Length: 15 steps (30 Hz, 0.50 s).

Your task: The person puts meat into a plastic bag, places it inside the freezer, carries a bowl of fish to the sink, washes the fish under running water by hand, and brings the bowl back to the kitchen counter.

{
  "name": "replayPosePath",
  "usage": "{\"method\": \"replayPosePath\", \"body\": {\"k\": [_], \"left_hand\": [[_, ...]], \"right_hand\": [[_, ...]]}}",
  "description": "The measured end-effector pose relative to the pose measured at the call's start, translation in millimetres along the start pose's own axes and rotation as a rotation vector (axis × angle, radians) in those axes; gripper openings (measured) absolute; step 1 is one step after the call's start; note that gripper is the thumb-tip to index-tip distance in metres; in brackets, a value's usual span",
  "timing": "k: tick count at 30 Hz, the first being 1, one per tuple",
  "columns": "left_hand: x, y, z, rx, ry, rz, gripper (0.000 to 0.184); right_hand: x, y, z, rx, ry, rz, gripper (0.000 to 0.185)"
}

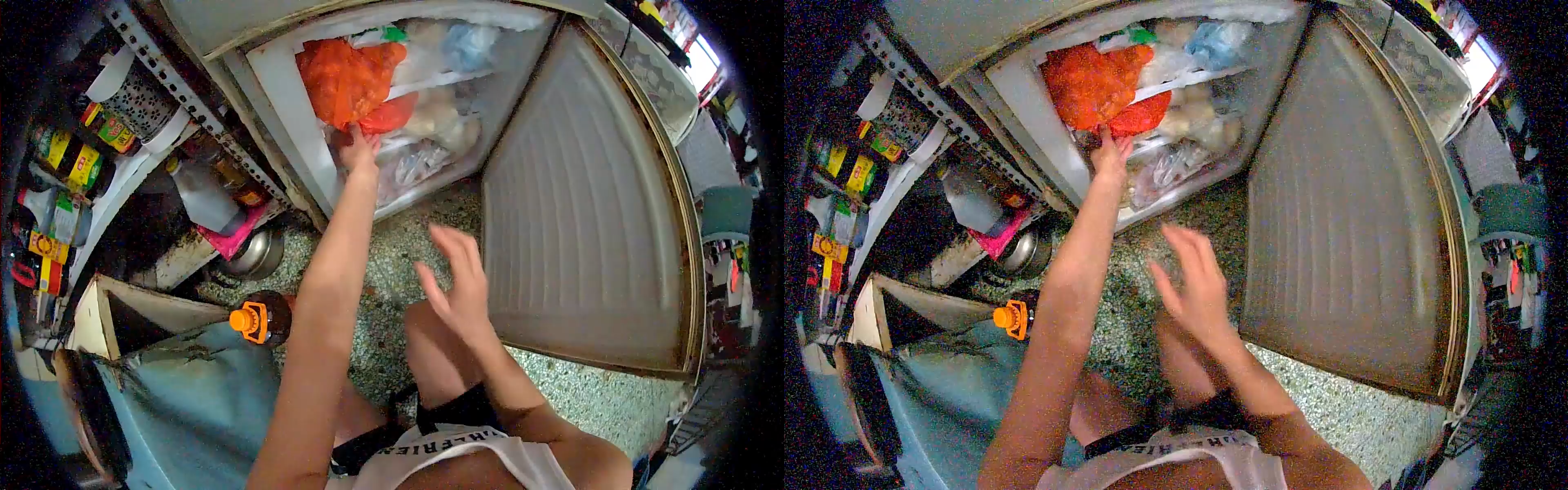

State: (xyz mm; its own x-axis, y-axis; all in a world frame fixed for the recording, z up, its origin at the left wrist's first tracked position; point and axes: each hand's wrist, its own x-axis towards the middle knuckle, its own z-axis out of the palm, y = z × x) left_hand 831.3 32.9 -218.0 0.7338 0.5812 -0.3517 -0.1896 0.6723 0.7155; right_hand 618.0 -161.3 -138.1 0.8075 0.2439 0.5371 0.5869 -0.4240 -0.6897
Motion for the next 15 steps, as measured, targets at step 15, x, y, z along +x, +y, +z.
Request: {"method": "replayPosePath", "body": {"k": [15], "left_hand": [[27,-10,29,-0.250,-0.195,-0.160,0.060]], "right_hand": [[-25,-58,-213,-0.235,0.932,-0.320,0.064]]}}
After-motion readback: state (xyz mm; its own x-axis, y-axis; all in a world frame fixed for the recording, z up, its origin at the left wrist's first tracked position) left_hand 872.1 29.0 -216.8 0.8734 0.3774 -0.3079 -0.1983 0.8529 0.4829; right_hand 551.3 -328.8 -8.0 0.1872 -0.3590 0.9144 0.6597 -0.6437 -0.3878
